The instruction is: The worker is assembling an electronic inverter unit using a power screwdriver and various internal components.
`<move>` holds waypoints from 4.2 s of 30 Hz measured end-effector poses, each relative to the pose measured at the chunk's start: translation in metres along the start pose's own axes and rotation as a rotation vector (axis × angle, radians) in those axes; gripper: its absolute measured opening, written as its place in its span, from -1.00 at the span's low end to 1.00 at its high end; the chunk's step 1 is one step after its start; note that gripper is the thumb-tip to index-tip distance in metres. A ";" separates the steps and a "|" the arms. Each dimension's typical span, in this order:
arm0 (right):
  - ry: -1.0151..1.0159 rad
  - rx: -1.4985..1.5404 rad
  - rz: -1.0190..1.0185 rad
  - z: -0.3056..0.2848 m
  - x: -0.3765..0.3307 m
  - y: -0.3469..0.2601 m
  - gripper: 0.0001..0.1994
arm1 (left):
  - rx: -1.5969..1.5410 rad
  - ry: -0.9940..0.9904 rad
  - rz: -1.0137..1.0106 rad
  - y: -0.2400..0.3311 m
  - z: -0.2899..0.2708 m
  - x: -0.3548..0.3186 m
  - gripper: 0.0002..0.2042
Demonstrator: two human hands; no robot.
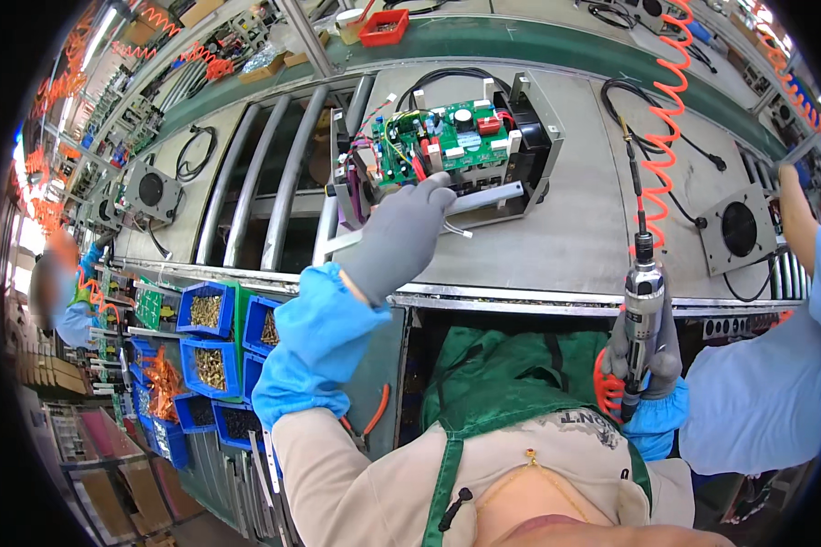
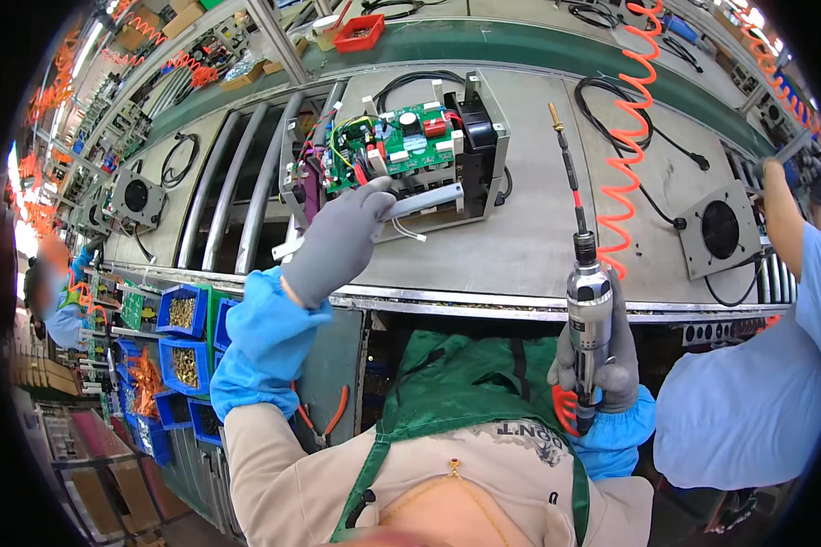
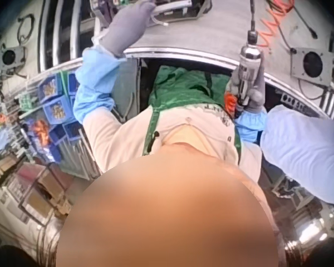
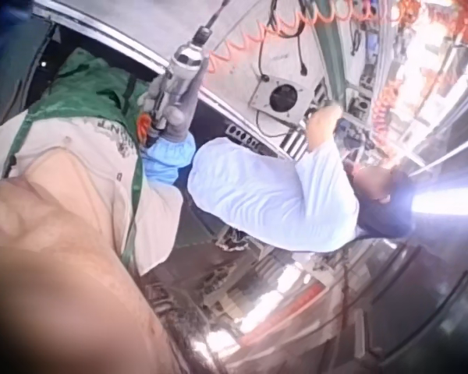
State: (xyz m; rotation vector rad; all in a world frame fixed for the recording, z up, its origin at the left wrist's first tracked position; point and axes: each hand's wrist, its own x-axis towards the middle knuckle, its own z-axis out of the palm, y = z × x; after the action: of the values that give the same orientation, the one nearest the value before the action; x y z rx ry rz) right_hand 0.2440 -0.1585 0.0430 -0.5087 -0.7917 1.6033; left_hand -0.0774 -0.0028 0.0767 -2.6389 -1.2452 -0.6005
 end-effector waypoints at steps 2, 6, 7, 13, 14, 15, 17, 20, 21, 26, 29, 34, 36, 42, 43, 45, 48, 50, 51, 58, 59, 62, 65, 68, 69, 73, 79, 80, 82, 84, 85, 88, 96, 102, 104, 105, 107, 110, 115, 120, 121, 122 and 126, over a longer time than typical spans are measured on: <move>0.009 0.028 0.004 0.004 0.000 -0.003 0.11 | -0.131 0.023 -0.102 0.001 -0.010 0.007 -0.72; 0.028 0.019 0.043 0.010 0.003 -0.005 0.13 | 0.128 0.211 -0.027 -0.002 -0.020 0.036 -0.77; 0.027 0.040 0.041 0.012 0.004 -0.004 0.14 | 0.120 0.216 -0.022 -0.002 -0.018 0.044 -0.77; 0.090 -0.056 0.163 0.017 0.003 -0.007 0.27 | 0.230 0.085 -0.099 0.000 0.001 0.073 -0.82; 0.095 -0.067 0.174 0.017 0.002 -0.008 0.28 | 0.211 0.054 -0.107 -0.001 0.004 0.073 -0.82; 0.097 -0.066 0.176 0.016 0.002 -0.008 0.29 | 0.191 0.031 -0.113 -0.002 0.006 0.073 -0.82; 0.118 -0.077 0.197 0.015 0.003 -0.007 0.29 | 0.196 0.016 -0.112 -0.005 0.009 0.071 -0.82; 0.121 -0.084 0.214 0.015 0.005 -0.003 0.31 | 0.187 0.045 -0.085 -0.010 0.014 0.069 -0.80; 0.124 -0.085 0.227 0.015 0.006 -0.002 0.31 | 0.174 0.080 -0.058 -0.011 0.016 0.069 -0.79; 0.164 -0.148 0.258 0.018 0.012 0.004 0.29 | 0.217 0.057 -0.063 -0.008 0.021 0.070 -0.67; 0.060 -0.037 0.209 0.017 0.013 0.011 0.16 | 0.212 0.024 -0.119 -0.002 0.019 0.069 -0.69; 0.063 -0.006 0.230 0.016 0.012 0.016 0.17 | 0.284 -0.106 -0.218 0.003 0.016 0.068 -0.72; 0.060 -0.003 0.230 0.017 0.012 0.014 0.18 | 0.277 -0.073 -0.187 0.001 0.016 0.068 -0.71; 0.222 -0.269 0.388 0.028 0.017 0.007 0.24 | 0.185 -0.119 -0.176 -0.010 0.017 0.072 -0.70; 0.198 -0.261 0.384 0.030 0.018 0.007 0.15 | 0.127 -0.120 -0.173 -0.011 0.016 0.072 -0.70; 0.214 -0.263 0.400 0.031 0.021 0.010 0.13 | 0.034 -0.112 -0.169 -0.012 0.016 0.074 -0.68; 0.213 -0.288 0.425 0.030 0.025 0.014 0.12 | 0.015 -0.089 -0.168 -0.012 0.016 0.073 -0.69; 0.218 -0.320 0.427 0.028 0.027 0.015 0.11 | 0.004 -0.086 -0.180 -0.012 0.016 0.072 -0.71; 0.212 -0.333 0.429 0.028 0.028 0.016 0.10 | -0.005 -0.079 -0.182 -0.014 0.015 0.070 -0.71; 0.204 -0.350 0.409 0.033 0.032 0.019 0.17 | 0.014 -0.077 -0.190 -0.014 0.016 0.067 -0.73; 0.199 -0.353 0.412 0.034 0.033 0.020 0.17 | 0.020 -0.065 -0.187 -0.014 0.016 0.067 -0.73; 0.208 -0.335 0.356 0.037 0.036 0.022 0.15 | 0.014 -0.029 -0.175 -0.012 0.018 0.066 -0.74; 0.214 -0.350 0.368 0.037 0.039 0.024 0.13 | 0.004 -0.007 -0.164 -0.014 0.020 0.066 -0.76; 0.237 -0.492 0.412 0.038 0.039 0.026 0.09 | -0.006 0.017 -0.138 -0.016 0.023 0.064 -0.76; 0.216 -0.576 0.388 0.039 0.038 0.027 0.08 | -0.010 0.023 -0.132 -0.016 0.024 0.064 -0.76; 0.213 -0.590 0.377 0.044 0.036 0.026 0.00 | 0.005 0.032 -0.135 -0.018 0.028 0.063 -0.76; 0.219 -0.368 0.382 0.044 0.036 0.019 -0.02 | 0.030 0.030 -0.131 -0.018 0.028 0.062 -0.76; 0.200 -0.306 0.362 0.044 0.036 0.018 -0.02 | 0.037 0.022 -0.139 -0.017 0.029 0.063 -0.76; 0.212 -0.415 0.376 0.043 0.036 0.019 -0.02 | 0.036 0.017 -0.145 -0.017 0.029 0.063 -0.76; 0.222 -0.524 0.389 0.042 0.037 0.020 -0.01 | 0.037 0.011 -0.152 -0.017 0.029 0.063 -0.76; 0.212 -0.537 0.388 0.042 0.037 0.020 -0.02 | 0.031 0.014 -0.150 -0.017 0.029 0.062 -0.76; 0.206 -0.546 0.382 0.041 0.037 0.020 -0.02 | 0.035 0.011 -0.147 -0.016 0.030 0.062 -0.76; 0.221 -0.534 0.375 0.035 0.035 0.024 -0.04 | 0.012 0.041 -0.129 -0.016 0.031 0.061 -0.77; 0.058 0.460 0.372 0.040 0.037 0.036 -0.14 | 0.025 -0.004 -0.169 -0.010 0.029 0.062 -0.74; 0.133 0.127 0.303 0.044 0.038 0.035 -0.15 | 0.008 0.044 -0.131 -0.008 0.025 0.057 -0.67; 0.180 -0.089 0.313 0.047 0.038 0.033 -0.12 | 0.011 0.046 -0.138 -0.009 0.022 0.049 -0.67; 0.203 -0.145 0.303 0.051 0.040 0.032 -0.10 | -0.170 0.584 -0.199 -0.015 0.014 0.026 -0.59; 0.234 -0.208 0.326 0.053 0.047 0.033 -0.03 | -0.258 0.629 -0.599 -0.040 0.003 -0.016 -0.44; 0.199 -0.357 0.275 0.040 0.051 0.026 0.00 | -0.131 0.576 -0.563 -0.052 0.025 -0.035 -0.46; 0.180 -0.526 0.197 0.012 0.051 0.017 0.01 | 0.063 0.642 -0.684 -0.028 0.041 -0.030 -0.46; 0.166 -0.509 0.187 0.007 0.049 0.017 -0.02 | 0.024 0.637 -0.717 -0.018 0.044 -0.034 -0.44; 0.122 -0.463 0.161 0.002 0.048 0.017 -0.06 | -0.019 0.626 -0.759 -0.007 0.048 -0.036 -0.43; -0.003 -0.398 0.129 -0.012 0.039 0.013 -0.18 | 0.051 0.670 -0.682 0.021 0.055 -0.047 -0.32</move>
State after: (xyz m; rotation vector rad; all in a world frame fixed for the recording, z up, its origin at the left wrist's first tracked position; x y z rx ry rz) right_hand 0.2364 -0.1184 0.0289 -0.8563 -1.1064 1.5676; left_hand -0.0722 -0.0326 0.0072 -1.6553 -1.8218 -1.3682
